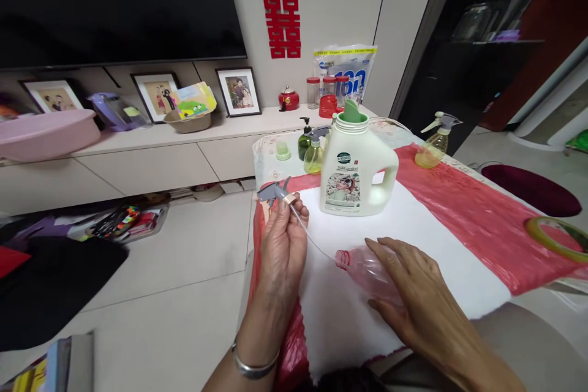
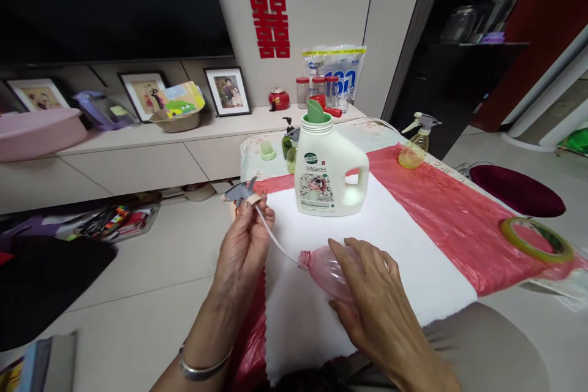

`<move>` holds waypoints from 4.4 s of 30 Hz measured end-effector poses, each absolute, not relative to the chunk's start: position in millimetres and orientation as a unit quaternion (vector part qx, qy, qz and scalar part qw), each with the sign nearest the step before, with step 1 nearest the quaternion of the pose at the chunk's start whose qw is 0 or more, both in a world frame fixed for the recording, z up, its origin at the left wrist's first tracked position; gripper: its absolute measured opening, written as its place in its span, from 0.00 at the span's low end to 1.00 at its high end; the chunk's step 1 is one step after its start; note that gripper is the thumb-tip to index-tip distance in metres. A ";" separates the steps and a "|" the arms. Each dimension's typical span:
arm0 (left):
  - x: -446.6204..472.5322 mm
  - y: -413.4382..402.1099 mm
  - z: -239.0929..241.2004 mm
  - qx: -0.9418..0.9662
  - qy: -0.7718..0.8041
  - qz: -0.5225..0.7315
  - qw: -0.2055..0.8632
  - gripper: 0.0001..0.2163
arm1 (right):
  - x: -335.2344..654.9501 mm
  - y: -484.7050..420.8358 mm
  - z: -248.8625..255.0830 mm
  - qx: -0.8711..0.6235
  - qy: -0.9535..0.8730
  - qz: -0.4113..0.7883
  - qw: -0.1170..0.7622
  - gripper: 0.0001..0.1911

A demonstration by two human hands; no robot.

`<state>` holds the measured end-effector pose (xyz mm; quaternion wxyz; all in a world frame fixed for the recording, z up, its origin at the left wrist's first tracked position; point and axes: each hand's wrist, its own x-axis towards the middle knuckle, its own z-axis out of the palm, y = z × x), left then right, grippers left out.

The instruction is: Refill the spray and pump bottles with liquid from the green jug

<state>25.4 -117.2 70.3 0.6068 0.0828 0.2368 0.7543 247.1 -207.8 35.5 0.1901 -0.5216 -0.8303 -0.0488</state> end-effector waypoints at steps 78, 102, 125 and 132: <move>46.7 -164.0 47.0 0.125 0.246 0.629 0.727 0.21 | 201.2 -201.6 22.6 -0.470 -0.720 0.222 0.460 0.35; 44.0 -159.3 42.7 0.091 0.266 0.584 0.761 0.22 | 206.6 -188.9 26.5 -0.380 -0.555 0.591 0.445 0.33; 44.7 -158.0 50.7 0.168 0.250 0.623 0.722 0.18 | 187.6 -207.5 18.1 -0.493 -0.665 0.268 0.493 0.30; 42.6 -157.5 49.2 0.201 0.255 0.630 0.706 0.17 | 190.0 -207.7 15.1 -0.494 -0.650 0.308 0.489 0.29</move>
